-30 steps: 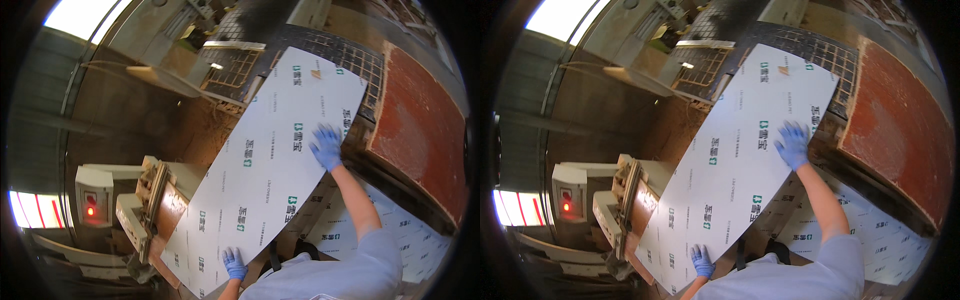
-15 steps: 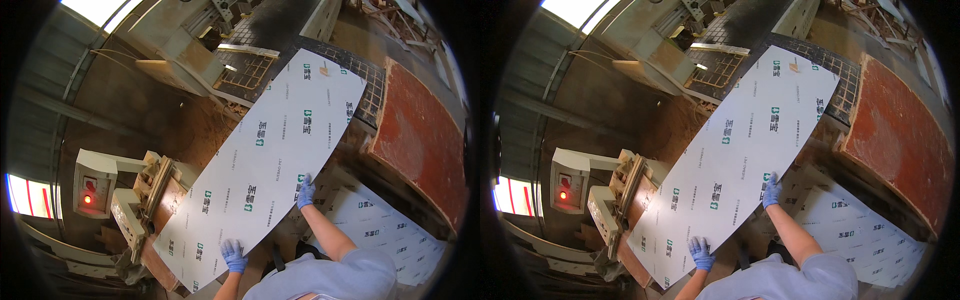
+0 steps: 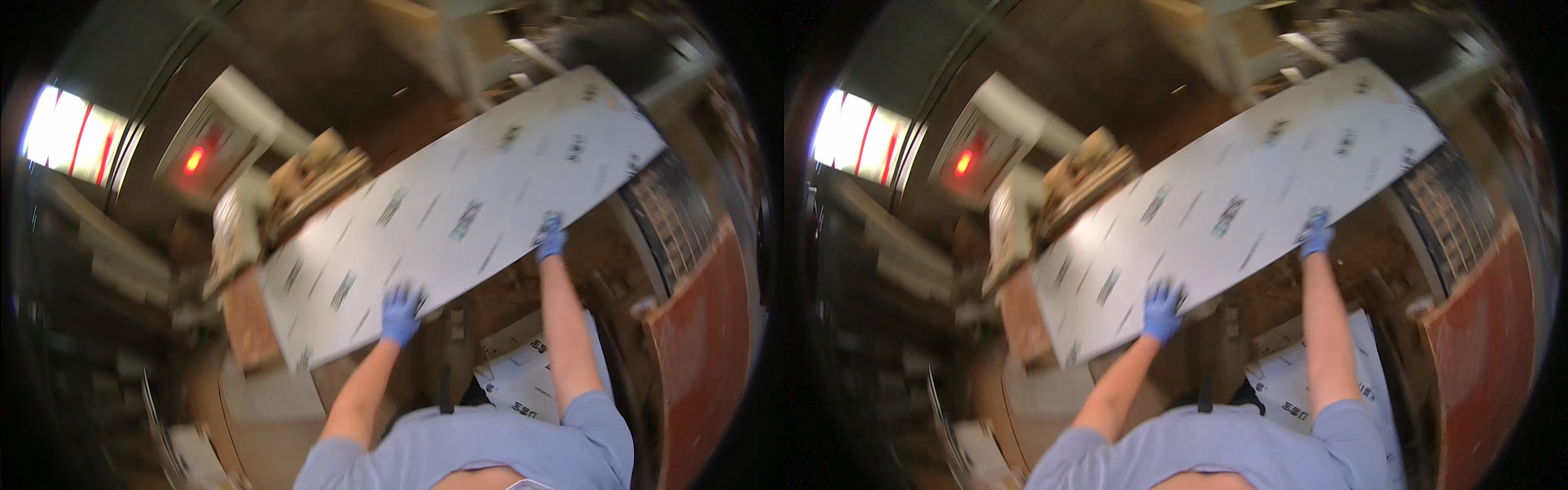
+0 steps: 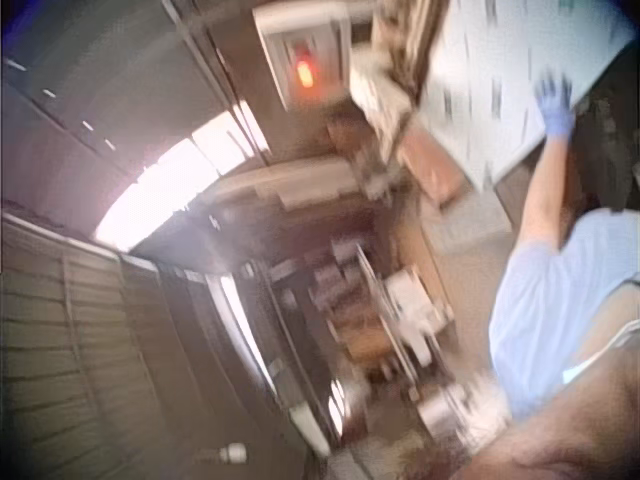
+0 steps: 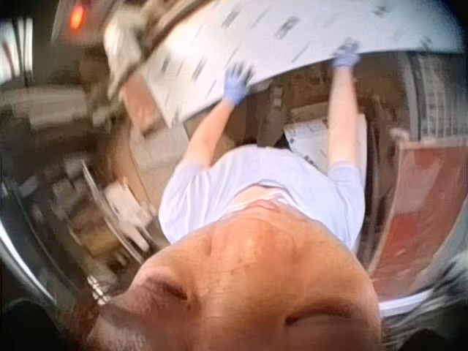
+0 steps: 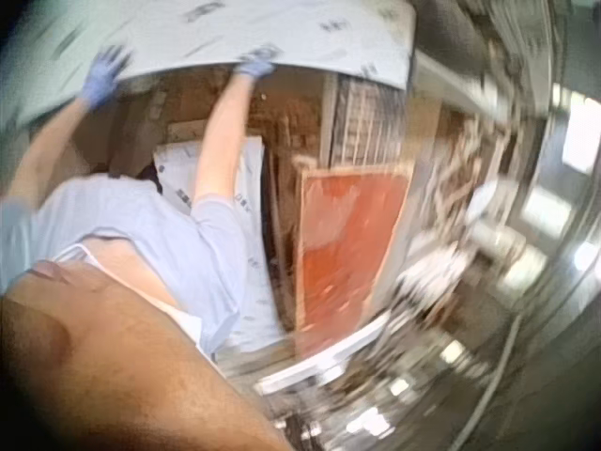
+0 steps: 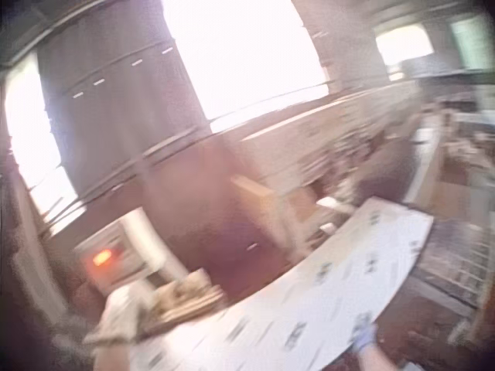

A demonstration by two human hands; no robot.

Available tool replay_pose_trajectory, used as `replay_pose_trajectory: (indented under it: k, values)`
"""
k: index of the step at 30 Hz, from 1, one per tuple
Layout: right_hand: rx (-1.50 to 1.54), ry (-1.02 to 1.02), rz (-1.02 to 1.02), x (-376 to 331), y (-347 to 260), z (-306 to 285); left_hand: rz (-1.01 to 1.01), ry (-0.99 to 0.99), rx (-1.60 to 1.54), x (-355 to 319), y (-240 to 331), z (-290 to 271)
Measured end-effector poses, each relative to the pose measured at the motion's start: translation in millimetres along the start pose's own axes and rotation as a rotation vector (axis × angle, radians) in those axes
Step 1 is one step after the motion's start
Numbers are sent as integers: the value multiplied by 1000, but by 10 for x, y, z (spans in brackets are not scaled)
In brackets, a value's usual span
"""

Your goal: The person repeatedly picks up large white panels from a stack, carries them to a machine, places them on the machine's table, and then returns to the stack. This cycle is repeated multiple times throughout the clip.

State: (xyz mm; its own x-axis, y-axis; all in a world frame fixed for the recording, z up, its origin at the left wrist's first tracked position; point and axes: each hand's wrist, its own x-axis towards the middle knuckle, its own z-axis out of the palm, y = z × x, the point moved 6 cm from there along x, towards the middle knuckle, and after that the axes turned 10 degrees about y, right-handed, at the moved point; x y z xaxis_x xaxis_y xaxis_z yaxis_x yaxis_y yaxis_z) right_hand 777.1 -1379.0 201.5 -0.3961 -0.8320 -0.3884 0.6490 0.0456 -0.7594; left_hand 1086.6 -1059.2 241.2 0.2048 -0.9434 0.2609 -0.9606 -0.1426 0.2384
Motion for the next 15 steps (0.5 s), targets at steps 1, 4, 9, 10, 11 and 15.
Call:
replay_pose_trajectory:
  k: [1,4,9,10,11,15]
  values:
    - [-191,-174,135,-214,3,237,-45,-18,-48,25,-85,-62]
    - [-434,-150,212,-100,179,295,-149,-6,20,69,-384,-165]
    - [-652,-308,368,-1166,992,120,-433,-78,158,-816,-1120,-482]
    - [-646,-252,382,-1454,1074,171,-451,-61,178,-983,-1270,-569]
    - [-636,-192,393,-1627,1138,181,-464,-44,197,-1142,-1415,-616]
    - [-621,-141,512,-1605,1335,92,-476,32,211,-1492,-1870,-692]
